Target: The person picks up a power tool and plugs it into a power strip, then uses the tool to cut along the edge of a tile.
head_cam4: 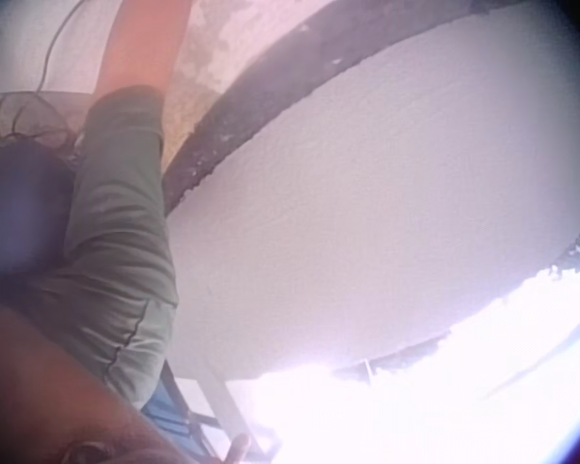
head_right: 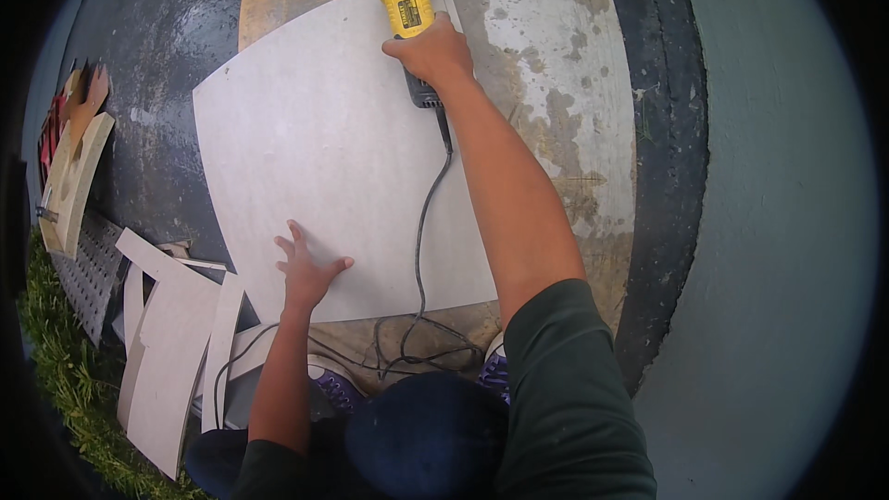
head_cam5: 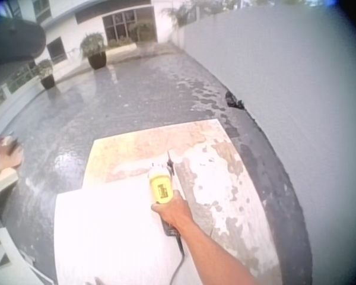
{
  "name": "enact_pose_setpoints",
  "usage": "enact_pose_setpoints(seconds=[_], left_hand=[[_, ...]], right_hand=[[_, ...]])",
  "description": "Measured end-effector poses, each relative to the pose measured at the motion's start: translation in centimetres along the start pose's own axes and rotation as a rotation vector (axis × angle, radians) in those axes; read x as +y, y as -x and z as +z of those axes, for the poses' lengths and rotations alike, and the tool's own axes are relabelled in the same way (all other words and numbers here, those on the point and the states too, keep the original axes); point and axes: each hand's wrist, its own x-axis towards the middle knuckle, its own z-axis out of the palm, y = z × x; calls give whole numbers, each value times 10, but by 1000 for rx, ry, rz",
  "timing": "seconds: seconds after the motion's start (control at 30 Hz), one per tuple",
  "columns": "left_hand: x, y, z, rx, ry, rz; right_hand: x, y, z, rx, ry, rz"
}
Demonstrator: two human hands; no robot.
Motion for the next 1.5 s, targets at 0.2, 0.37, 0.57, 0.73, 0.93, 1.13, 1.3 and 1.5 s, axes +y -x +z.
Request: enact_pose_setpoints(seconds=[0.2,0.37,0.57,0.73,0.93,1.13,1.3,1.5], left_hand=[[0,0,0,-13,12,-17],[-10,-6,7,27,-2,-5],[-10,-6,8,22,15,-6],[-11,-7,9,28,2,-5],[-10,-6,8,24,12,-2],[-11,-8,10,30,7,4],[-11,-7,8,46,6,18],[0,-1,-1,0,-2,-2]], right_hand=[[1,-3,1,4,-7,-3],[0,-2,1,-9,-18,-6],[1,-2,1,0,-1,-4],[0,-3,1,-4,16,3],[1,-6,2,0,42,1],[4,-12,3,-1,26,-14],[3,-13,2,-20,-13,-21],[2,-13,0,-42,-58,-9]])
